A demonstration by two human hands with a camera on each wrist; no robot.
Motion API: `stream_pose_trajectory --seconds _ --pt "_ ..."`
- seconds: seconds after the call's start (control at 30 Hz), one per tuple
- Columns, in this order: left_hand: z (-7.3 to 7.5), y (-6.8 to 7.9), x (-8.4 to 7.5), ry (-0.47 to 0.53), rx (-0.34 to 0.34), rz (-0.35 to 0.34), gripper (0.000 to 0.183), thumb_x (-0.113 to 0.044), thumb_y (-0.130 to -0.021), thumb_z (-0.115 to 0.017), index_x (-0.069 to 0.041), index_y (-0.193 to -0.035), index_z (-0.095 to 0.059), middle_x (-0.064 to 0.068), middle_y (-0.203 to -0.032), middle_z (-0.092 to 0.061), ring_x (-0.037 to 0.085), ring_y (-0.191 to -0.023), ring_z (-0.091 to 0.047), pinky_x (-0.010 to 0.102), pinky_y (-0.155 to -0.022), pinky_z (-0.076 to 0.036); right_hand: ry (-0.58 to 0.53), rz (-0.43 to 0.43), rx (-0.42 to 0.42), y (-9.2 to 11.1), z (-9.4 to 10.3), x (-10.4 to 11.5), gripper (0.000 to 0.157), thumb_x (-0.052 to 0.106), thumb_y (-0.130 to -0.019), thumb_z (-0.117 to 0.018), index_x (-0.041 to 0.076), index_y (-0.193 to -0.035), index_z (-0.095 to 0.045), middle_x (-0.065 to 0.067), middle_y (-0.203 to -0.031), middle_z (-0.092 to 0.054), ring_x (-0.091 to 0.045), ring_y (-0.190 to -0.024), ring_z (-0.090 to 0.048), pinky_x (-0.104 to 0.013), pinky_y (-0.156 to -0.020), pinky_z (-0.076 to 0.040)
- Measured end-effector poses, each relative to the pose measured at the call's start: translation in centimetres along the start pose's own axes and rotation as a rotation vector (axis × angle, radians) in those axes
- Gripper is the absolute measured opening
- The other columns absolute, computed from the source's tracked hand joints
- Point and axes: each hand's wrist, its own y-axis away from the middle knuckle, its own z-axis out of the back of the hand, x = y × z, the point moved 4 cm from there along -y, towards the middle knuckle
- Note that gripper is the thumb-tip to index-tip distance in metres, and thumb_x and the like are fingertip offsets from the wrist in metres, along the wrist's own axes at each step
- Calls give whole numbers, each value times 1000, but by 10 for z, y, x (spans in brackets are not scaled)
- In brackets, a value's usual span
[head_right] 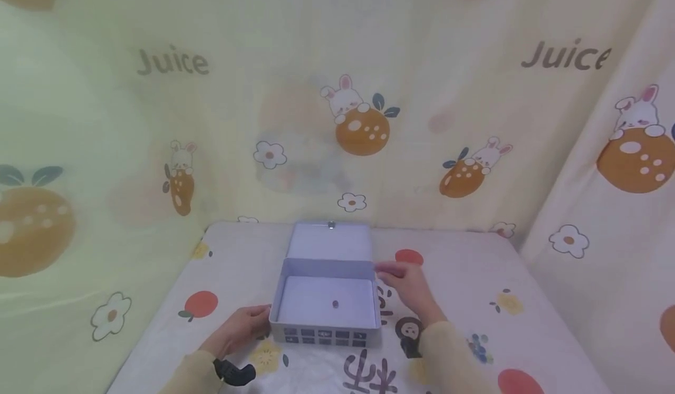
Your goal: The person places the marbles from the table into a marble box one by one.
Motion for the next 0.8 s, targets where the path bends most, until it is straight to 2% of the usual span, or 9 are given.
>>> stream_pose_trajectory --seconds 0.1,0.23,0.33,0.4,0.47,0.5,0.57,0.63,0.8 --pt "1 0 1 -15 -10 1 49 -26 -105 -58 2 -145 -54 24 -152 -51 40 -141 -51 50 -112 -51 68 -49 -39 19 44 -35 32 13 -100 -67 0 -129 -69 -19 -128 -72 -4 -102 -71 -26 -90 -64" --pt "1 0 2 -12 -13 4 49 -26 -105 -60 1 -145 -54 24 -151 -53 39 -140 -53 51 -112 -51 148 -191 -97 50 107 -90 40 19 -101 -66 -3 -134 -63 -20 -129 -71 17 -87 -61 -19 -81 -63" --pt "1 -1 2 -6 -8 2 49 -26 -104 -60 1 -144 -55 24 -150 -53 39 -139 -53 51 -112 -51 179 -312 -121 71 144 -126 44 24 -100 -68 -3 -135 -62 -14 -124 -74 22 -81 -56 -21 -77 -64" --pt "2 -2 2 -6 -8 3 49 -26 -104 -60 2 -145 -54 24 -151 -53 39 -140 -53 51 -112 -52 191 -365 -118 79 158 -144 45 26 -99 -70 -2 -134 -63 -12 -123 -75 18 -83 -60 -26 -78 -65" --pt "3 -3 2 -6 -12 8 49 -26 -105 -60 2 -145 -54 24 -151 -53 39 -140 -52 50 -112 -52 222 -400 -108 83 163 -157 44 27 -97 -71 1 -133 -65 -12 -123 -75 0 -94 -71 -35 -82 -65" --pt "3 -3 2 -9 -17 11 50 -26 -105 -60 2 -145 -54 24 -151 -53 39 -140 -53 50 -111 -52 250 -388 -104 83 163 -162 43 25 -96 -72 1 -131 -67 -14 -124 -74 -12 -102 -73 -40 -84 -65" --pt "4 -3 3 -9 -22 18 50 -26 -105 -60 2 -146 -53 24 -151 -52 39 -140 -53 50 -111 -52 311 -391 -83 83 157 -171 39 22 -96 -72 1 -129 -68 -18 -125 -73 -36 -118 -67 -50 -88 -62" --pt "4 -3 3 -9 -24 19 51 -26 -105 -60 3 -146 -52 25 -150 -52 39 -139 -53 50 -111 -52 362 -413 -64 82 148 -181 36 19 -95 -72 1 -127 -69 -20 -124 -73 -50 -127 -56 -58 -90 -59" --pt "2 -3 3 -8 -17 9 52 -27 -105 -60 3 -146 -52 25 -151 -52 40 -139 -53 50 -112 -52 388 -530 -38 84 125 -196 35 16 -94 -71 1 -127 -69 -22 -125 -71 -52 -125 -55 -67 -94 -51"
